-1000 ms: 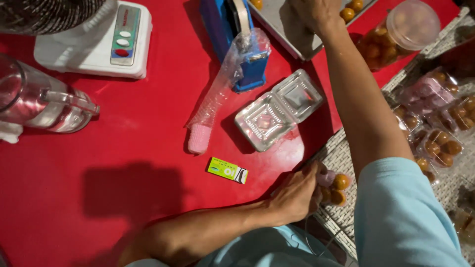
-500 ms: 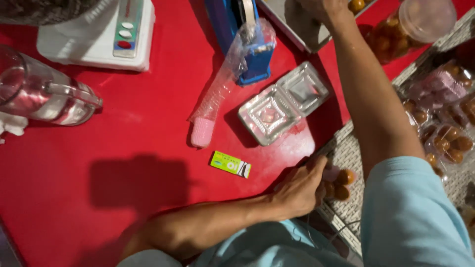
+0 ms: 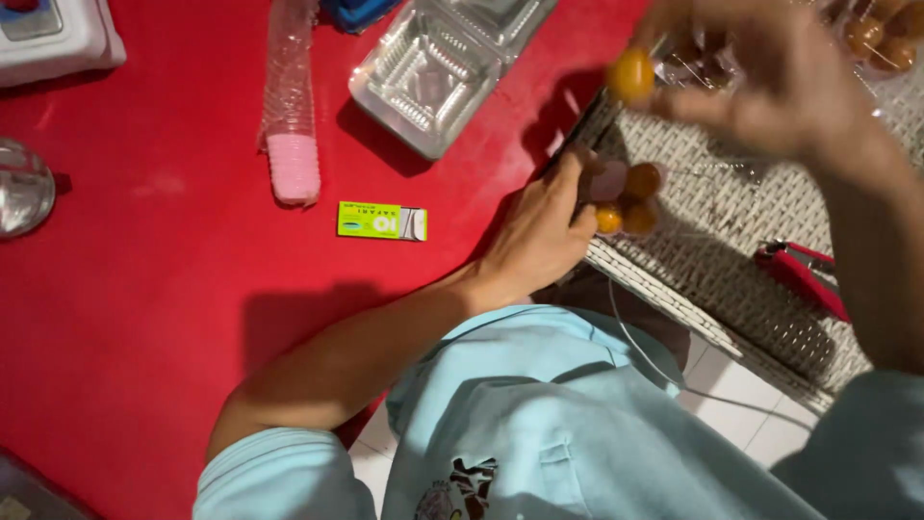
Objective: Packaging small round pastries into plastic containers and sealing them with a stapler
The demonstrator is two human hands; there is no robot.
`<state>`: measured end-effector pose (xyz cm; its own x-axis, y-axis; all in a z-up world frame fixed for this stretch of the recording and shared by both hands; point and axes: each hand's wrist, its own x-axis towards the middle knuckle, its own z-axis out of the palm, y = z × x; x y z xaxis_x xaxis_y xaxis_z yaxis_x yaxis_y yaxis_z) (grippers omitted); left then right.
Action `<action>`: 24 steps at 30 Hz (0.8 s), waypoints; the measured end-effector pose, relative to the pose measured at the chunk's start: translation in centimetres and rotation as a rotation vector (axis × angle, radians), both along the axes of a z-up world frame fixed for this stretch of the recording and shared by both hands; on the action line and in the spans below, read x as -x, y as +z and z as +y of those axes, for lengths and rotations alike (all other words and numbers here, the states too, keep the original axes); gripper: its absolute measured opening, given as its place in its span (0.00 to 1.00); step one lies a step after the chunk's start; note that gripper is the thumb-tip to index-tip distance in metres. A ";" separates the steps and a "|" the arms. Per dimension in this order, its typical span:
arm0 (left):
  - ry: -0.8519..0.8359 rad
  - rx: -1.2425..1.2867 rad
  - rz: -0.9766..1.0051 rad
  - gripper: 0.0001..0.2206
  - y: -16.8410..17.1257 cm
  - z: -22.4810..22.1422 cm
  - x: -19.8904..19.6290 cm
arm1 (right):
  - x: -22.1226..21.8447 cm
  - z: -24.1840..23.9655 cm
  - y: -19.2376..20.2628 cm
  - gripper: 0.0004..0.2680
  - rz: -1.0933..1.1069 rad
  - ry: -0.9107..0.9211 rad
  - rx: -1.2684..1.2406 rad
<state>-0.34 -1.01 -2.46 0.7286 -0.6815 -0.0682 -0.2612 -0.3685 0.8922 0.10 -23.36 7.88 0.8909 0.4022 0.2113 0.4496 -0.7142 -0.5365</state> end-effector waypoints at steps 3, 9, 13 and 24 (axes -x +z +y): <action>-0.013 0.002 -0.010 0.19 0.7 0.3 -0.1 | 4.2 0.6 -1.9 0.17 0.164 -0.192 -0.003; -0.046 0.084 0.039 0.18 1.3 0.4 0.0 | 7.8 0.6 -7.2 0.18 0.199 -0.357 0.092; -0.030 0.072 0.045 0.17 1.7 0.3 -0.1 | 7.8 1.5 -6.9 0.18 0.191 -0.374 0.077; -0.011 0.001 0.065 0.16 2.1 0.2 -0.2 | 7.9 0.1 -8.8 0.19 -0.032 -0.236 0.184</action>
